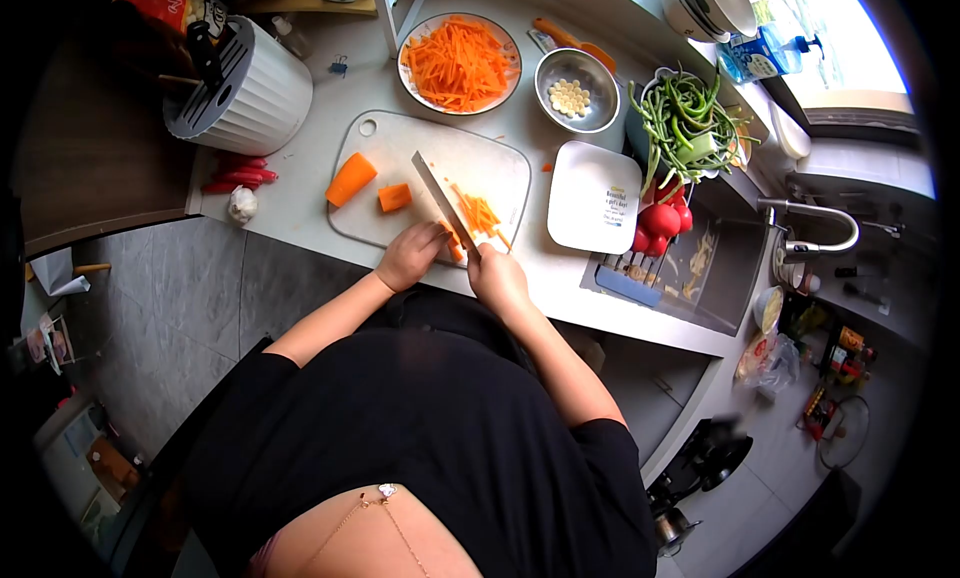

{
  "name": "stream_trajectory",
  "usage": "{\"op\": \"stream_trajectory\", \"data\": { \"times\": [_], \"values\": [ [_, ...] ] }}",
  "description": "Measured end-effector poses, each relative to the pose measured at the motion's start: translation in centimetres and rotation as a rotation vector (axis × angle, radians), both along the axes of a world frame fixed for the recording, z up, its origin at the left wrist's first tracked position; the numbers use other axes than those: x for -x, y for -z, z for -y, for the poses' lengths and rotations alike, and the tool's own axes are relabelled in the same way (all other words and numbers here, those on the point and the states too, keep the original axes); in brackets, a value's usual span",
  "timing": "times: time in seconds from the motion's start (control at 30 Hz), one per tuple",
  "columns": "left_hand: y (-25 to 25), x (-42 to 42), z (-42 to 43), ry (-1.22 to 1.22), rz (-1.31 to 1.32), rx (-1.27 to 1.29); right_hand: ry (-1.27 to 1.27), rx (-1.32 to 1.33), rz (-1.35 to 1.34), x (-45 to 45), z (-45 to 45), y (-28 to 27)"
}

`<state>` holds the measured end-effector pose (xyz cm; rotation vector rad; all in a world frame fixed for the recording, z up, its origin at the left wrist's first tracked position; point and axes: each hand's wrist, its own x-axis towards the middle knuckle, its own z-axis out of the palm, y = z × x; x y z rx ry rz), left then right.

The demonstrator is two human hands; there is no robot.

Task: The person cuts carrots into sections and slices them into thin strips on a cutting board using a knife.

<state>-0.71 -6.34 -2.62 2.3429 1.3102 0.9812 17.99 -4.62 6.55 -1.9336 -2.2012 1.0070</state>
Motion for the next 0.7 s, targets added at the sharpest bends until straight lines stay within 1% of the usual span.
{"op": "stream_trajectory", "data": {
  "times": [0.07, 0.27, 0.53, 0.7],
  "values": [
    [-0.3, 0.0, -0.1, 0.033, 0.032, 0.019, -0.016, 0.005, 0.015, 0.1, 0.0, 0.0],
    [-0.9, -0.2, -0.4, 0.023, 0.024, 0.062, -0.048, 0.046, 0.06, 0.2, -0.3, -0.1],
    [-0.7, -0.5, -0.7, 0.0, 0.032, 0.024, -0.063, 0.048, 0.125, 1.1, -0.2, 0.6],
    [-0.3, -0.7, -0.4, -0.011, -0.001, 0.002, -0.051, 0.005, 0.097, 2.4, -1.7, 1.7]
  ]
}}
